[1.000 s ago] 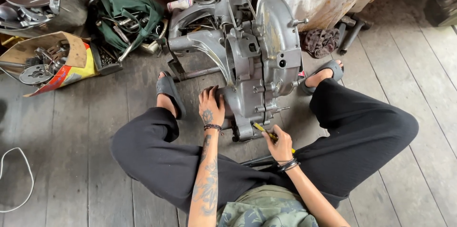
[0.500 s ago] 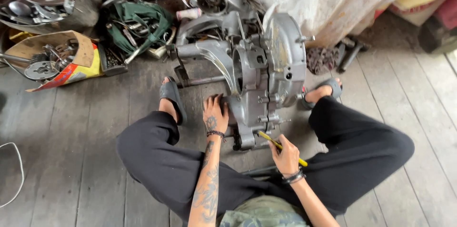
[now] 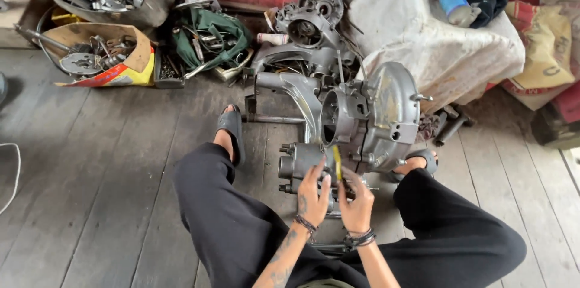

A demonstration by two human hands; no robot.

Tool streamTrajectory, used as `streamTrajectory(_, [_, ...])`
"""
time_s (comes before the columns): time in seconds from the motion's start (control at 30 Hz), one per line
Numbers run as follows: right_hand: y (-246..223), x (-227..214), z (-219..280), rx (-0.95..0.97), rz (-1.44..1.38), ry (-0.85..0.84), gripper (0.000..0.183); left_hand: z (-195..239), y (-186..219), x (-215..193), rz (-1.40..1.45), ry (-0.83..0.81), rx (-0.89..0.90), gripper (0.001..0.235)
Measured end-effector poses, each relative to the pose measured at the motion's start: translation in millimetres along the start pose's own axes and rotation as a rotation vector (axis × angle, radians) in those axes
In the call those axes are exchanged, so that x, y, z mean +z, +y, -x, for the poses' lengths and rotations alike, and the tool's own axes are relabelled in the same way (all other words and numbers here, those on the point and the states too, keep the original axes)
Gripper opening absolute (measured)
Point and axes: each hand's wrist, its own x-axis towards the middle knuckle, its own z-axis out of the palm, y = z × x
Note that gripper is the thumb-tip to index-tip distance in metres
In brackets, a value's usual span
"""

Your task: Cleaning or prepping a motorcycle engine casing using a small brush to reach crevices and bolt holes

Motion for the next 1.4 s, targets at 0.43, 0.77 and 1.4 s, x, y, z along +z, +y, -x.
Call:
streamTrajectory(0.43, [28,16,29,0.248,-0.116,-0.233,0.065,-9,-27,3,-0.217,-0.118,-0.154,0.025])
streamTrajectory(0.77, [35,-10,11,0.724,-0.784,-0.315,0.023,-94,15,-44,-0.709,-0.35,0.155,0.032])
streamTrajectory(1.4, [44,15,-25,0.509,-0.46,0.023,0.026,-273,-84,60,-0.18,-0.531,0.053,0.056])
